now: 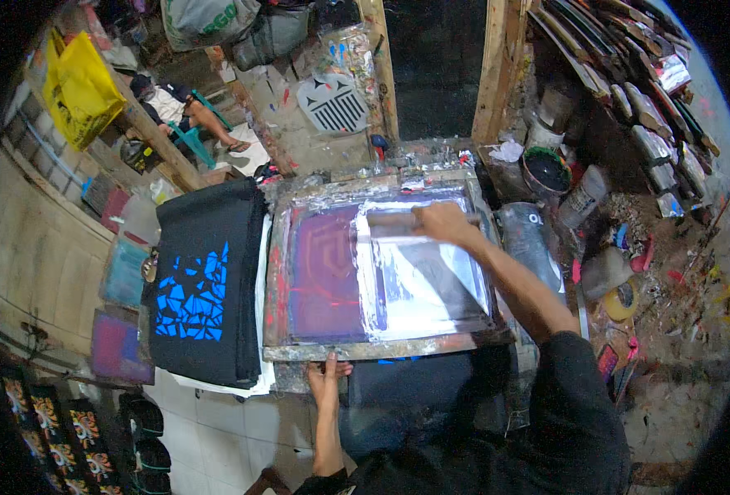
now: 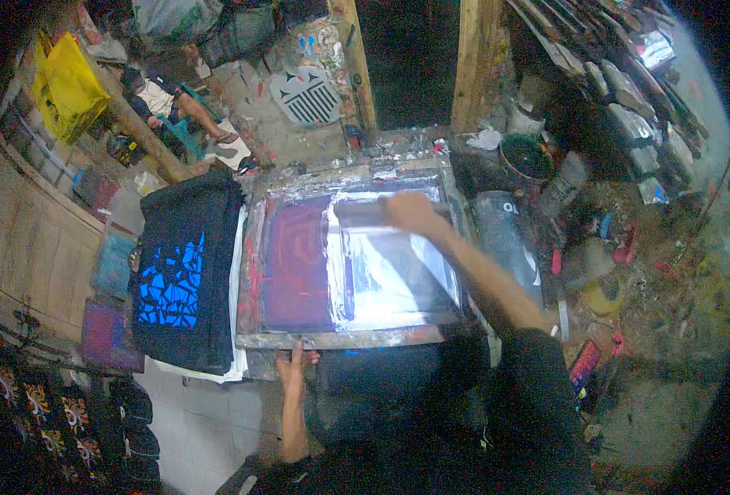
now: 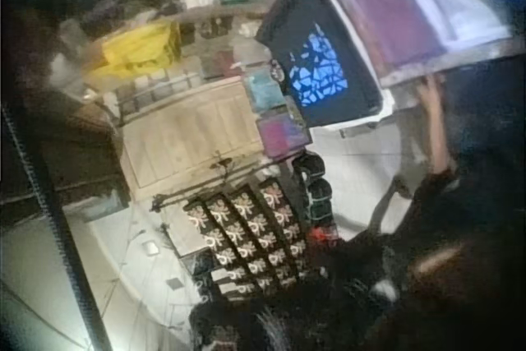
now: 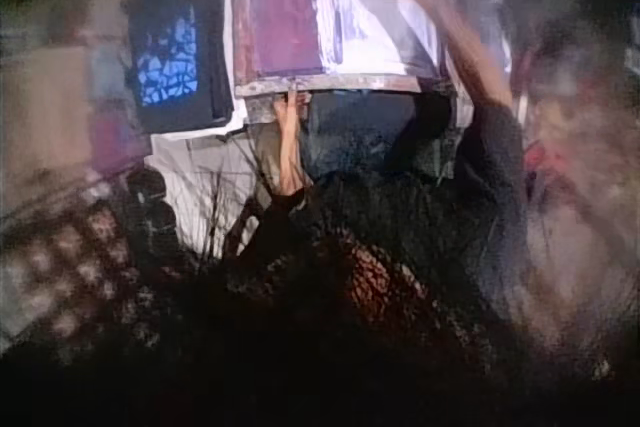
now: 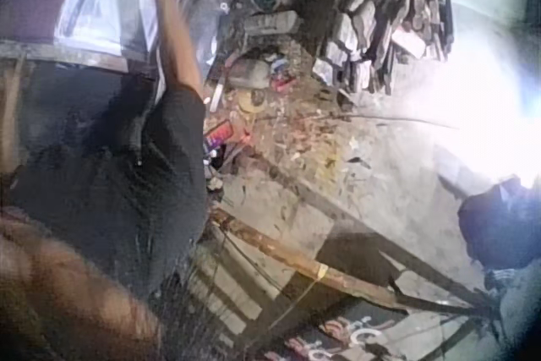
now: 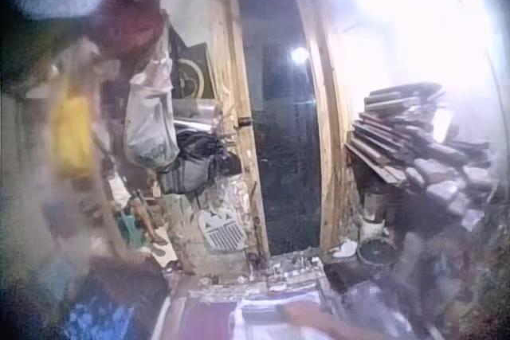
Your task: The person uses a squeegee to pull ink across a screen printing frame onto a black t-shirt, then lifts the frame to reveal the printed design. They repeat this process on multiple shirts, stacking the finished items to the left.
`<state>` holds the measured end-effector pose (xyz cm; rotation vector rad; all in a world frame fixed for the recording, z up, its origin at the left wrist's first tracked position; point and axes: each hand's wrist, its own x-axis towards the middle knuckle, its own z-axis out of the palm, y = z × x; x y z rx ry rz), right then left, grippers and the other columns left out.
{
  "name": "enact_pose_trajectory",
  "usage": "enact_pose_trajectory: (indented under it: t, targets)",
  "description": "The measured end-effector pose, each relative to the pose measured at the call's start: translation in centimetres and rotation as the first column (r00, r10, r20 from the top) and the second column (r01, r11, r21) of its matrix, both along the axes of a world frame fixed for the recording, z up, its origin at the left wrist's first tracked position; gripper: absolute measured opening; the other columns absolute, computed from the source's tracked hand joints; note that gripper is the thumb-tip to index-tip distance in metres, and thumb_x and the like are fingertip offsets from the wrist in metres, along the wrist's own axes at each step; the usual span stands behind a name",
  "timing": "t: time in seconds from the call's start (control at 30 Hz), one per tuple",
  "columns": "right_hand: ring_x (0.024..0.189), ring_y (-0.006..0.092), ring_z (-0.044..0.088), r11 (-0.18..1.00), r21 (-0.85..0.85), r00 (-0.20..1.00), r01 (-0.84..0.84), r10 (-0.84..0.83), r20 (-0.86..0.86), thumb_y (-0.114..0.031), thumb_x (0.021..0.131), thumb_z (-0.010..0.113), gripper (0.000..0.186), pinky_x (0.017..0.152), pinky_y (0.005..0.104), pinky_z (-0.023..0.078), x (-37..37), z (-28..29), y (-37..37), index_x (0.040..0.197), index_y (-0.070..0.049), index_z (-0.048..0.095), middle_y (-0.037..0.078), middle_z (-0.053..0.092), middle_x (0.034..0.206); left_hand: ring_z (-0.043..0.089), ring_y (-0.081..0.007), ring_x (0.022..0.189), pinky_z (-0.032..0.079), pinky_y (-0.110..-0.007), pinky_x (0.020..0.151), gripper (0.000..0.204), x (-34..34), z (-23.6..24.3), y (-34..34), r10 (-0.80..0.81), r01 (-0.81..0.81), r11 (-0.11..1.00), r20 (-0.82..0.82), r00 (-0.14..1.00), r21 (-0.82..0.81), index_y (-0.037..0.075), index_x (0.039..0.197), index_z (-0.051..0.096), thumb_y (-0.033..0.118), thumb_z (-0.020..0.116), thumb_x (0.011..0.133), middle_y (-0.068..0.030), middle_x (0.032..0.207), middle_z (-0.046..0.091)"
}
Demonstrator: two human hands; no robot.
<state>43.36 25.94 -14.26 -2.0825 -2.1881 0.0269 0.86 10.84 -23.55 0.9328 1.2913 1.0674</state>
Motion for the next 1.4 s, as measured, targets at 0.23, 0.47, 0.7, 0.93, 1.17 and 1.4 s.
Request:
enact_pose_trajectory:
  t: [0.23,0.47,0.7,0.93,1.17,1.4]
  targets:
    - [0.079,0.0377,0.075,0.995,0.097,1.0,-0.005,0.005,0.0,-0.048,0.085,0.073,0.047,0.069,0.0502,0.059,-0.3,-1.6,1.3,0.096,-0.002,0.071,0.021,0.073,0.08,0.075,-0.0311,0.077,0.063,-0.037,0.068,0.071,-0.6,0.3,0.3,-0.025,0.025,0.989,0.004,1.0,-0.143,-0.023,0.132,0.032,0.03,0.068,0.1,-0.0251,0.089,0.07]
    - [0.057,0.0313,0.07,0.983,-0.117,0.99,-0.139,0.134,-0.048,-0.032,0.095,0.063,0.027,0.052,0.0474,0.055,-7.3,-0.1,-16.3,0.103,-0.007,0.063,0.012,0.069,0.071,0.075,-0.0304,0.08,0.063,-0.036,0.068,0.077,-0.6,0.1,0.1,-0.019,0.025,0.989,0.039,0.999,-0.146,-0.022,0.14,0.022,0.027,0.067,0.101,-0.0255,0.092,0.07]
    - [0.078,0.0432,0.072,0.985,-0.108,0.991,-0.133,0.13,-0.035,-0.047,0.092,0.068,0.043,0.065,0.0556,0.055,-1.3,-0.7,-1.1,0.113,-0.01,0.064,0.02,0.072,0.079,0.075,-0.0311,0.08,0.062,-0.037,0.068,0.065,-0.6,0.5,0.1,-0.061,0.062,0.993,0.017,0.998,-0.103,-0.017,0.131,0.041,0.034,0.068,0.101,-0.026,0.094,0.071]
    - [0.063,0.035,0.071,0.988,0.132,0.997,-0.08,0.08,0.007,-0.058,0.085,0.073,0.059,0.057,0.0486,0.053,0.2,-0.3,3.8,0.106,-0.003,0.066,0.017,0.069,0.067,0.075,-0.0322,0.079,0.062,-0.038,0.068,0.049,-0.6,0.6,0.1,0.009,-0.017,0.982,-0.041,0.999,-0.188,-0.012,0.116,0.048,0.031,0.067,0.102,-0.0232,0.091,0.07]
    - [0.061,0.0336,0.073,0.995,0.059,0.995,-0.086,0.089,-0.045,-0.04,0.092,0.066,0.037,0.05,0.0463,0.056,-5.6,-2.0,-11.3,0.1,-0.004,0.062,0.015,0.071,0.072,0.074,-0.0293,0.076,0.061,-0.035,0.065,0.062,-0.4,0.1,-0.1,0.025,-0.02,0.996,0.058,0.998,-0.088,-0.013,0.13,0.035,0.03,0.069,0.1,-0.0243,0.088,0.07]
    - [0.068,0.0332,0.072,0.998,0.005,0.995,-0.056,0.057,-0.082,-0.054,0.088,0.072,0.051,0.062,0.0475,0.055,-9.9,0.3,-19.1,0.094,-0.004,0.06,0.014,0.071,0.078,0.073,-0.0243,0.068,0.06,-0.033,0.061,0.04,-0.2,-0.5,0.2,0.049,-0.045,0.998,0.061,0.997,-0.052,-0.006,0.106,0.052,0.028,0.071,0.099,-0.0216,0.084,0.073]
